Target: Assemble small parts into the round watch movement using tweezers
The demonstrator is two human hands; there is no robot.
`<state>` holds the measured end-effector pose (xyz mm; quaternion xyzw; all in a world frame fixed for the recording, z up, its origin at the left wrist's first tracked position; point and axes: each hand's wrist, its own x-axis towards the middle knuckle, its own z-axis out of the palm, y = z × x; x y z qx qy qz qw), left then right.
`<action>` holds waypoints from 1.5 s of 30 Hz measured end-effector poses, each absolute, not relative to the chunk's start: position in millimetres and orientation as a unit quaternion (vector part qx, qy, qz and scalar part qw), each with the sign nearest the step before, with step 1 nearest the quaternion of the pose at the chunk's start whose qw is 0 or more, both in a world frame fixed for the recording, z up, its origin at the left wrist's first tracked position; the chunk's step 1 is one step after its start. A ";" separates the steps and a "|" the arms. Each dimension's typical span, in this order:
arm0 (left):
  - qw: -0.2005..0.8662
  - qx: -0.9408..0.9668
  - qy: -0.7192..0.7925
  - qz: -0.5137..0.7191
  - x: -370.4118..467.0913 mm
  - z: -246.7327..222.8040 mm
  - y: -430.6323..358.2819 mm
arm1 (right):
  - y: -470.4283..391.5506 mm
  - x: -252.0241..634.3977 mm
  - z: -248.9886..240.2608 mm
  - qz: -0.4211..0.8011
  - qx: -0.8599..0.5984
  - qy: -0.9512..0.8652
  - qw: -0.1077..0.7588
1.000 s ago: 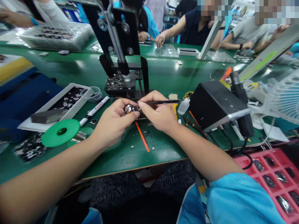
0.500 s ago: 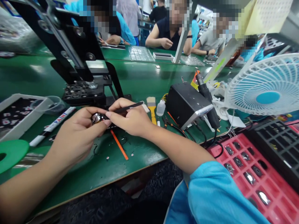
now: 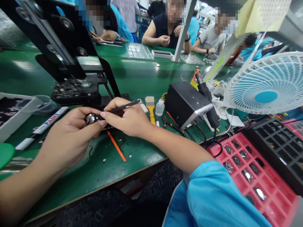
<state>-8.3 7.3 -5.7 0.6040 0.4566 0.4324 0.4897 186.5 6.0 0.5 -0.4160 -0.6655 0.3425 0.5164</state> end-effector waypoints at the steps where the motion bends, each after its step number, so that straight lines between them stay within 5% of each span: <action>1: 0.505 0.593 0.456 0.431 -8.3 -5.6 7.4 | 6.1 186.4 0.7 0.344 -0.416 -0.666 0.515; 24: 0.496 0.581 0.434 0.477 -3.1 6.7 3.4 | 6.0 189.6 4.7 0.341 -0.422 -0.666 0.511; 45: 0.488 0.582 0.440 0.479 -6.1 -4.1 9.3 | 5.3 187.5 1.1 0.472 -0.376 -0.575 0.552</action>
